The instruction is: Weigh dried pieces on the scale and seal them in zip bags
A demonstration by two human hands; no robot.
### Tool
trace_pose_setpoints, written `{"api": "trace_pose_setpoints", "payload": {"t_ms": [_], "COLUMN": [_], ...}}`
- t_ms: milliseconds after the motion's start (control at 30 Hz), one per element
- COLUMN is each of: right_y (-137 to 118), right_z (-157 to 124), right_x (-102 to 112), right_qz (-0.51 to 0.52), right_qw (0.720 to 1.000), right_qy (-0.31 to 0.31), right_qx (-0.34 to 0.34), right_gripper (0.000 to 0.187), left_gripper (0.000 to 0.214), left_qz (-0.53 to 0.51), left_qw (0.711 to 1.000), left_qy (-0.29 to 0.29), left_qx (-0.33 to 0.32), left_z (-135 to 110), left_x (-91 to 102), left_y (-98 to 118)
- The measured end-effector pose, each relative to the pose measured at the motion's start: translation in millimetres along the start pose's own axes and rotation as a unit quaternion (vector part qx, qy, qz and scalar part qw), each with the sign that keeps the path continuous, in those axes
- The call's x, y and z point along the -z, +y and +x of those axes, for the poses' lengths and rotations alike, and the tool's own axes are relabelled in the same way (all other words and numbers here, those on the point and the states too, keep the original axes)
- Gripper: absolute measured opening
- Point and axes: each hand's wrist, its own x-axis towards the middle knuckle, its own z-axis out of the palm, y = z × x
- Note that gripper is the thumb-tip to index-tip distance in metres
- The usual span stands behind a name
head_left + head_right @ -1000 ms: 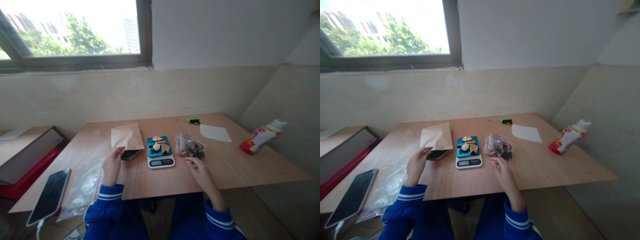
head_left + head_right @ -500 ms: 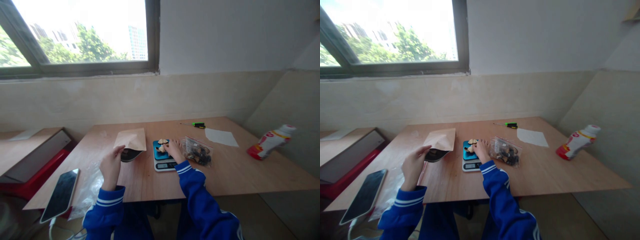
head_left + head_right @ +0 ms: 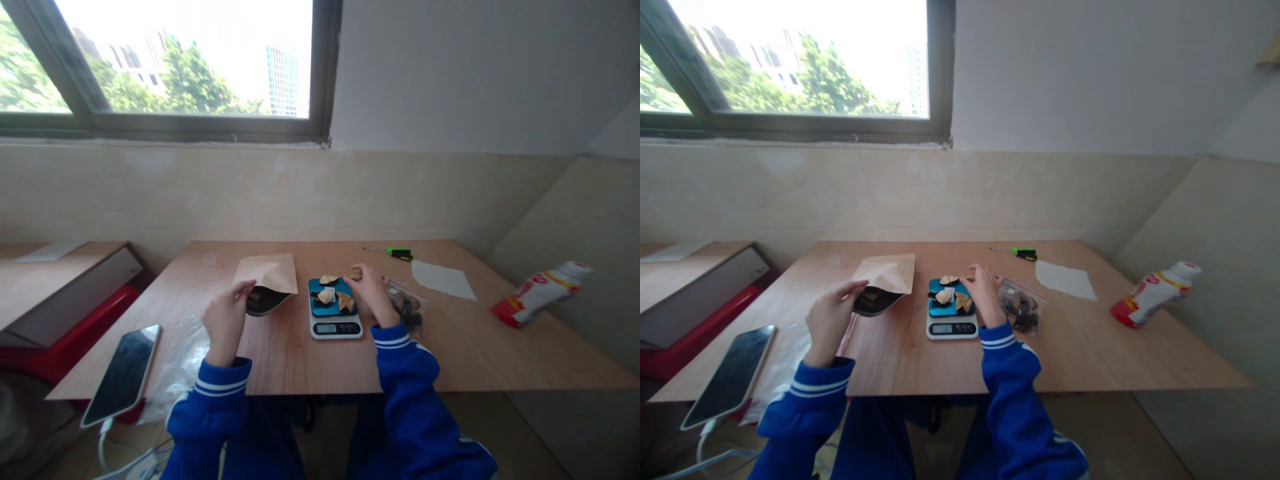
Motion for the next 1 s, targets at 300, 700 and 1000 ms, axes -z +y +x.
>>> {"api": "trace_pose_setpoints", "payload": {"t_ms": [300,700,1000], "right_y": [37.3,67.3,44.1], "right_z": [-69.2,-108.2,-114.2], "right_x": [59.2,47.0,44.5], "right_qz": [0.281,0.333,0.343], "right_qw": [0.958,0.941,0.939], "right_qy": [0.050,-0.009,-0.031], "right_qx": [-0.022,-0.059,0.000], "right_gripper": [0.040,0.037,0.029], "left_gripper": [0.032,0.031,0.032], "left_qz": [0.033,0.041,0.054], "left_qw": [0.999,0.999,0.998], "left_qy": [0.029,0.032,0.039], "left_qx": [-0.009,-0.006,-0.020], "left_z": [3.3,-10.2,-13.4], "left_x": [-1.1,-6.4,-7.4], "left_y": [8.1,19.2,27.1]}}
